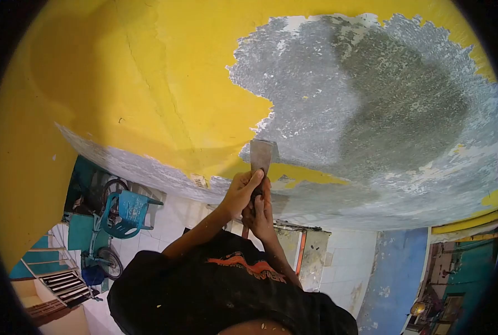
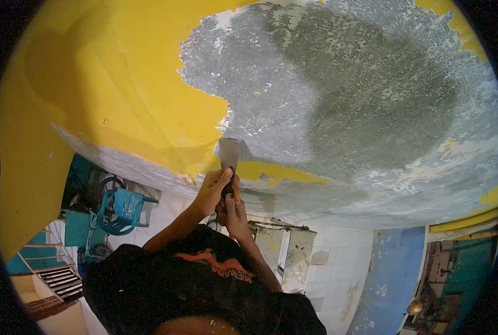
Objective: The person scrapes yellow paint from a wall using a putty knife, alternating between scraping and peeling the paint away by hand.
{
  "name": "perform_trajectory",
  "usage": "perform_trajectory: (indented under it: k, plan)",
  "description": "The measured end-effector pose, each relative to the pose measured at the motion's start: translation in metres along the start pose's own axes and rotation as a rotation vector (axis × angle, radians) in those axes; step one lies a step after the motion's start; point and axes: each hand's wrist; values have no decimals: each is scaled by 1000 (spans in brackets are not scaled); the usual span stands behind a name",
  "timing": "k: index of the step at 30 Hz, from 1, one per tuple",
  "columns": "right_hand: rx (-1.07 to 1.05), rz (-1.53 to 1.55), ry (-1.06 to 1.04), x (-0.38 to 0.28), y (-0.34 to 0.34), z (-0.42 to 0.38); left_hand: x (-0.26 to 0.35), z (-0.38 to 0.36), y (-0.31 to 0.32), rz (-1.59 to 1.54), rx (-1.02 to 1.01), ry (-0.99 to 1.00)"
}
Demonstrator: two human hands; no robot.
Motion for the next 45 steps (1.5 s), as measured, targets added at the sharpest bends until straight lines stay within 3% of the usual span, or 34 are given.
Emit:
perform_trajectory:
  k: [2, 4, 8, 11, 13, 15, 18, 21, 23, 27, 31, 34, 37, 38, 39, 41, 45]
  plan:
    - [-50, 2, 31, 0, -9, 1, -4, 5, -1, 17, -28, 95]
    - [-55, 64, 94, -8, -5, -14, -11, -6, 3, 16, 21, 52]
    - [86, 9, 61, 28, -5, -25, -25, -17, 1, 11, -8, 36]
    - [90, 109, 179, -7, 2, -6, 4, 0, 2, 23, -5, 83]
    - [-17, 121, 87, 2, -3, 5, 4, 1, 2, 27, -16, 81]
    - [-57, 116, 158, -7, -6, 0, 2, 3, 3, -28, 5, 74]
    - [-19, 132, 173, -11, 1, -13, -7, -8, 8, -24, 17, 44]
    - [121, 64, 42, -4, 8, -21, -20, -17, 4, 30, 30, 40]
    - [157, 201, 235, -3, 10, -14, -12, -6, 1, -19, 51, 23]
    - [-102, 169, 231, 6, -9, 7, 9, 4, 5, 76, 76, 111]
    - [110, 97, 194, 2, 3, -11, -9, -9, 4, 29, 53, 68]
    - [139, 337, 221, 11, 6, -23, -25, -14, -1, 26, 59, 51]
    - [85, 270, 255, -2, 9, -2, -12, 1, -5, 5, 87, 29]
    - [-20, 388, 251, 2, 3, 2, -9, 3, -5, 44, 84, 71]
    - [16, 477, 280, 6, 2, 5, -5, 6, -4, 83, 78, 126]
    - [-73, 320, 147, 12, -8, 4, -5, 2, -1, 6, 72, 92]
    - [-26, 214, 148, 12, -10, -14, -21, -11, 1, -14, 30, 84]
Point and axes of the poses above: each hand's wrist, its own z-axis towards the middle knuckle, its own y-axis out of the palm, x = y × z
